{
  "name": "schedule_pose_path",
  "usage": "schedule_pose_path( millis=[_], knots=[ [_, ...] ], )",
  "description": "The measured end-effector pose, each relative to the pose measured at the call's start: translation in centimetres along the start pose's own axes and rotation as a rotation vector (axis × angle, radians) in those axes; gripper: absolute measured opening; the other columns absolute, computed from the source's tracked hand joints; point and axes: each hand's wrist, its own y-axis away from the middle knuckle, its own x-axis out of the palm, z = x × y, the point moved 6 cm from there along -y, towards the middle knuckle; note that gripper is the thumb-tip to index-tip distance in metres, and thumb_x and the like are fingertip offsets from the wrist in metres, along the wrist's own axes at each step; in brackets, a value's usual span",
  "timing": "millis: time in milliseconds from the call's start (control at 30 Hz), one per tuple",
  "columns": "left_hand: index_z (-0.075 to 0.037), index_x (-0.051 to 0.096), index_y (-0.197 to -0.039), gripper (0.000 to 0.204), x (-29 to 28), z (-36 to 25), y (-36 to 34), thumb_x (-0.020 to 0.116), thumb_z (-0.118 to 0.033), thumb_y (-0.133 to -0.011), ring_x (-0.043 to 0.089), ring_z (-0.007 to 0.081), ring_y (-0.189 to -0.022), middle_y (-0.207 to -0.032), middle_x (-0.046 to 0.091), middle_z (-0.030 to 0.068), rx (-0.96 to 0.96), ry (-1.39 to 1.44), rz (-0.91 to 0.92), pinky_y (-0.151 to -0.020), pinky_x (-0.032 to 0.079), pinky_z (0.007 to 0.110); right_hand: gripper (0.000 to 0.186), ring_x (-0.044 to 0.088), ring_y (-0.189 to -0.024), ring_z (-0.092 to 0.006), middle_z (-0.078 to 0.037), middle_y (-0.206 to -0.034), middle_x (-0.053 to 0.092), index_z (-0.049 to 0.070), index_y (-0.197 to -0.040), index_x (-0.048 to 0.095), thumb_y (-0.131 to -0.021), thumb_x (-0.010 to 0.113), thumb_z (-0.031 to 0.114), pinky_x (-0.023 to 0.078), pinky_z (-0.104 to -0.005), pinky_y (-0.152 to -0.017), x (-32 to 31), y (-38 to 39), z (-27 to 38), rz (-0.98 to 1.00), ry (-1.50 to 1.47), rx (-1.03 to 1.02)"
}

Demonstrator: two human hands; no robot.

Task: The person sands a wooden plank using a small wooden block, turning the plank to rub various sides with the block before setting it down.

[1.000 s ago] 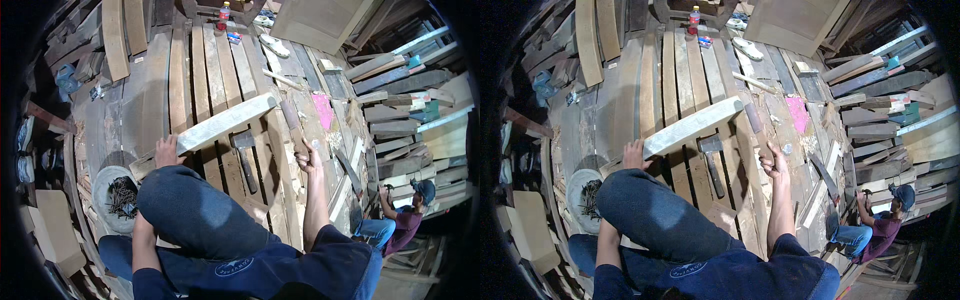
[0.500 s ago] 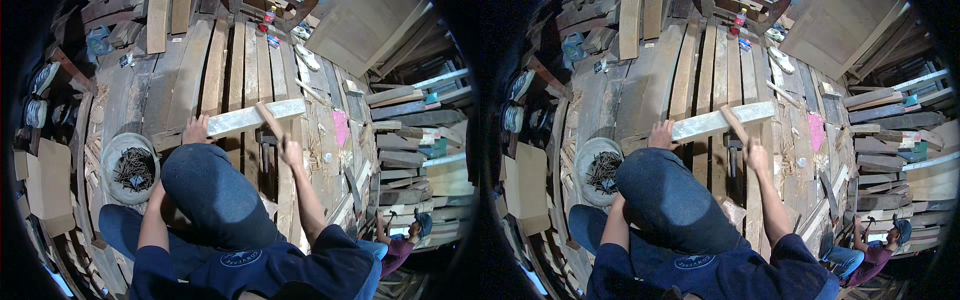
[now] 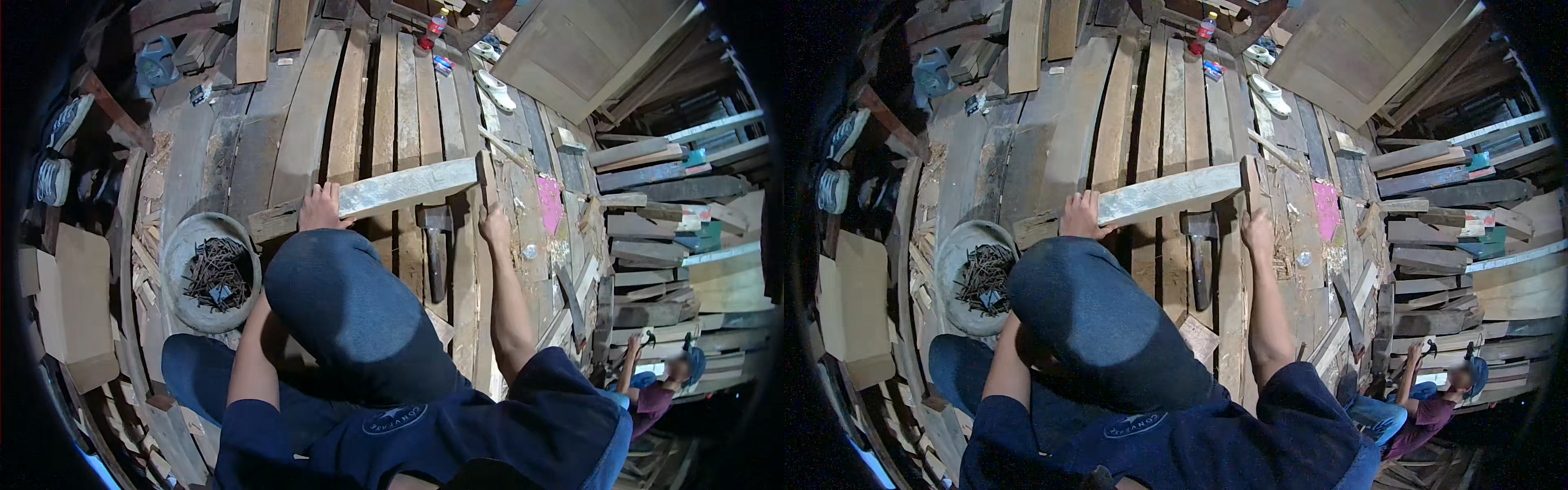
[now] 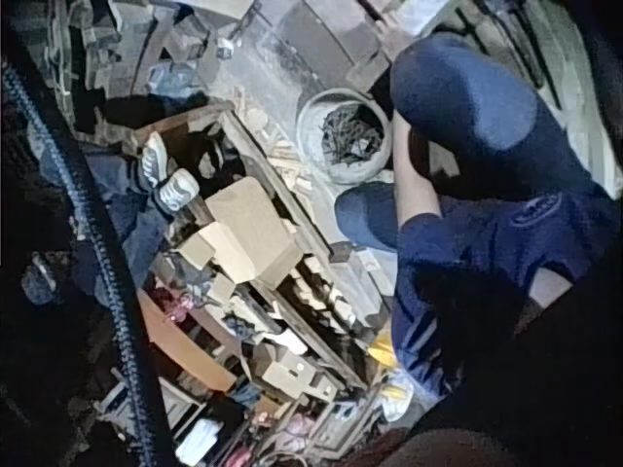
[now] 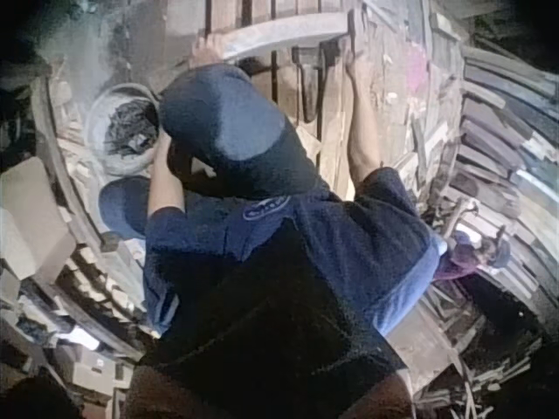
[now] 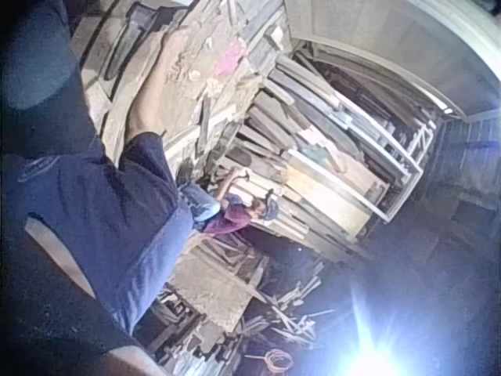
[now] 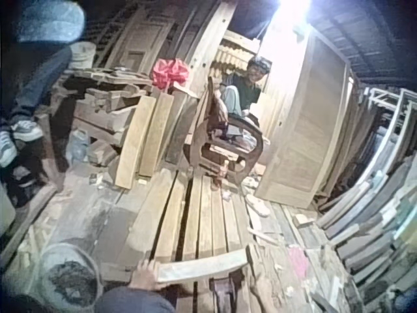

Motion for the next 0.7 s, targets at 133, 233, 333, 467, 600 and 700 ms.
schedule_pose_path(
  millis=[133,233,333,467,600,700],
  knots=[
    [-0.002,0.05,-0.115,0.073,0.1,1.4,0.4,0.08,-0.045,-0.064,0.05,0.0278,-0.102,-0.105,0.052,0.0104,0.029,-0.126,-0.045,-0.091,0.04,0.041,0.037,0.061,-0.072,-0.0507,-0.033,-0.074,0.06,-0.004,-0.097,0.044,-0.092,0.055,0.031,0.049,-0.0597,-0.066,2.7,5.6,8.1,-0.12,-0.275,-0.387],
    [-0.002,0.05,-0.116,0.073,0.2,1.7,1.0,0.079,-0.045,-0.065,0.05,0.0273,-0.102,-0.105,0.052,0.0096,0.006,-0.17,-0.034,-0.091,0.04,0.041,0.041,0.061,-0.069,-0.0495,-0.03,-0.073,0.061,-0.002,-0.1,0.043,-0.092,0.053,0.036,0.049,-0.0576,-0.06,3.7,7.5,8.3,0.122,0.053,-0.393],
    [-0.002,0.05,-0.116,0.073,-0.1,0.5,0.3,0.081,-0.042,-0.064,0.05,0.0275,-0.102,-0.106,0.053,0.01,0.008,-0.125,-0.026,-0.092,0.04,0.042,0.041,0.062,-0.074,-0.0478,-0.031,-0.073,0.061,-0.002,-0.104,0.046,-0.092,0.052,0.037,0.05,-0.0554,-0.062,1.1,0.5,2.4,0.109,0.011,-0.092],
    [-0.002,0.049,-0.118,0.075,-0.2,-2.3,-1.5,0.081,-0.041,-0.063,0.05,0.0286,-0.104,-0.107,0.053,0.0105,0.081,-0.07,-0.079,-0.094,0.039,0.042,0.041,0.061,-0.073,-0.0496,-0.034,-0.073,0.06,-0.005,-0.099,0.049,-0.091,0.055,0.035,0.05,-0.0551,-0.062,2.4,-3.5,-2.0,-0.14,-0.156,-0.026],
    [-0.001,0.048,-0.119,0.079,-0.2,3.0,1.3,0.08,-0.046,-0.063,0.048,0.0282,-0.107,-0.108,0.051,0.0111,-0.049,-0.185,0.049,-0.095,0.038,0.042,0.04,0.061,-0.066,-0.0496,-0.031,-0.066,0.059,-0.001,-0.101,0.045,-0.09,0.057,0.036,0.05,-0.0569,-0.062,5.5,6.3,9.0,0.169,-0.148,-0.346],
    [-0.002,0.049,-0.116,0.077,-0.2,1.0,0.3,0.08,-0.048,-0.064,0.05,0.0275,-0.105,-0.107,0.051,0.0087,-0.023,-0.189,0.012,-0.094,0.039,0.042,0.038,0.062,-0.069,-0.0476,-0.031,-0.07,0.061,-0.002,-0.101,0.047,-0.088,0.059,0.032,0.052,-0.0542,-0.063,3.5,0.2,1.0,0.082,-0.077,-0.195]
  ],
)
